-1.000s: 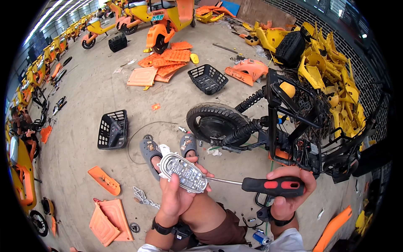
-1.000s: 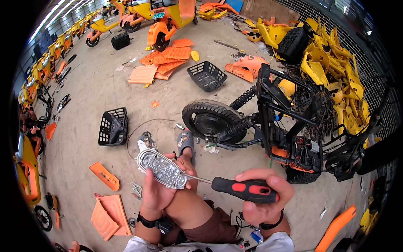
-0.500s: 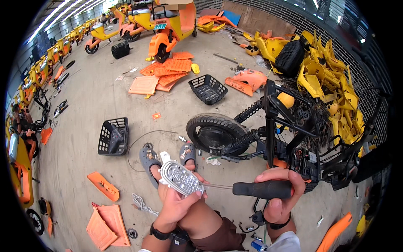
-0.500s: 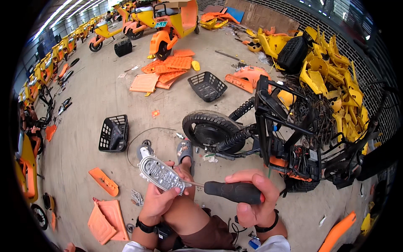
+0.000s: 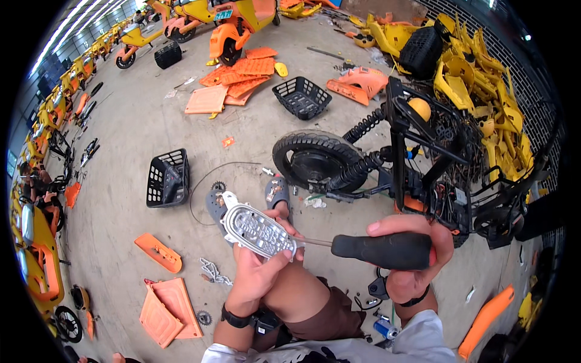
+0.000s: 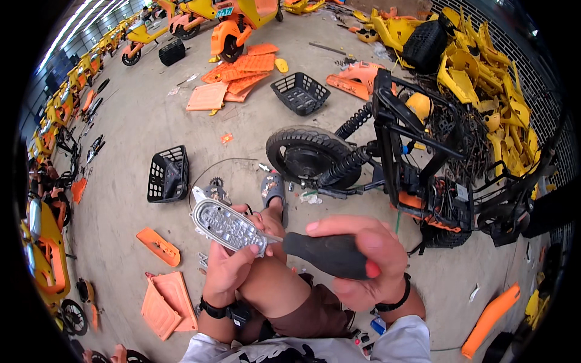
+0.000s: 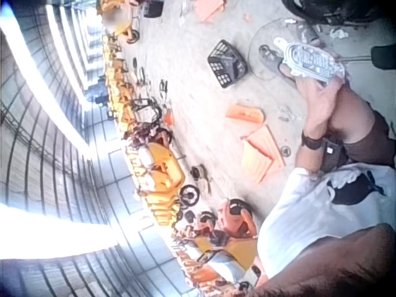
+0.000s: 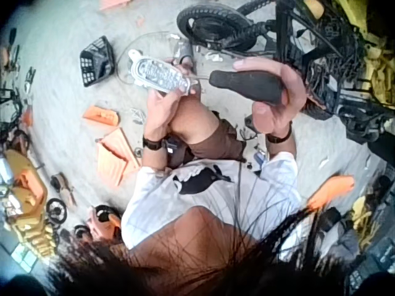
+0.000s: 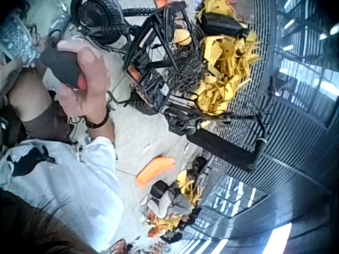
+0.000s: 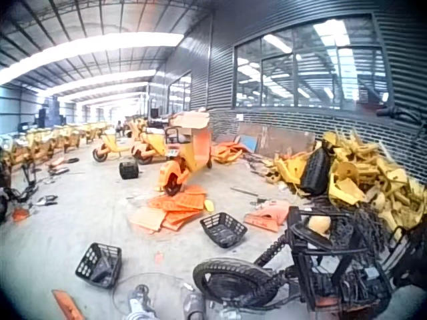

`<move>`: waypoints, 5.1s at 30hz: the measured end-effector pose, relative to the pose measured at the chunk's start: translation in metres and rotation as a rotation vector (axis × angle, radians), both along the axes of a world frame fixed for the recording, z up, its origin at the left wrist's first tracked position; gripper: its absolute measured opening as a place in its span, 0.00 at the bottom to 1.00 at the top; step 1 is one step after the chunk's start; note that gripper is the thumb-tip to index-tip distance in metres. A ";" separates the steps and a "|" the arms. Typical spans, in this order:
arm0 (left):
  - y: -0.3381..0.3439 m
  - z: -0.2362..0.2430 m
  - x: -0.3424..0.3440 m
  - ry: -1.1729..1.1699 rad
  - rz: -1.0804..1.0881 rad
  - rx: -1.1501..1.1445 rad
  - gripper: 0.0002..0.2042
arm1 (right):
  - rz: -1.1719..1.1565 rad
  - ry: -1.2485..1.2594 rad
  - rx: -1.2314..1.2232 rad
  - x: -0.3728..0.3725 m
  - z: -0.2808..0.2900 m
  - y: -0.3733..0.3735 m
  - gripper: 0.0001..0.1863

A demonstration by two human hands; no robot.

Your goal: The person uses a screwdriver to disassemble a light component and then tightens a screw on the wheel motor of an electric scooter. They work while sitting on the floor of a large facility filled with scooter parts and vehicles.

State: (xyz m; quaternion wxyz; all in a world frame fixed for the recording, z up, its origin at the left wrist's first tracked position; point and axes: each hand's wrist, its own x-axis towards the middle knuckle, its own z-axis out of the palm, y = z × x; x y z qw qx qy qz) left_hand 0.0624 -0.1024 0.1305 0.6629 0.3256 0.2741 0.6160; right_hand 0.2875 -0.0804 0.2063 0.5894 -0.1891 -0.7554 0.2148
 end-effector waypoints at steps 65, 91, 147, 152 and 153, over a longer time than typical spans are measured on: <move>-0.002 -0.007 -0.005 -0.150 -0.091 0.032 0.35 | -0.225 0.154 0.010 -0.016 -0.026 -0.004 0.45; 0.000 -0.006 -0.004 -0.127 -0.060 0.024 0.34 | -0.139 0.053 0.054 -0.011 -0.015 0.007 0.40; -0.003 -0.008 -0.009 -0.113 -0.064 0.053 0.35 | -0.257 0.364 -0.240 -0.034 -0.021 -0.014 0.40; -0.002 -0.008 -0.008 -0.035 -0.035 0.083 0.34 | -0.237 0.322 -0.199 -0.032 -0.024 -0.017 0.39; -0.001 -0.007 -0.006 -0.005 -0.023 0.088 0.34 | -0.241 0.292 -0.169 -0.030 -0.026 -0.013 0.39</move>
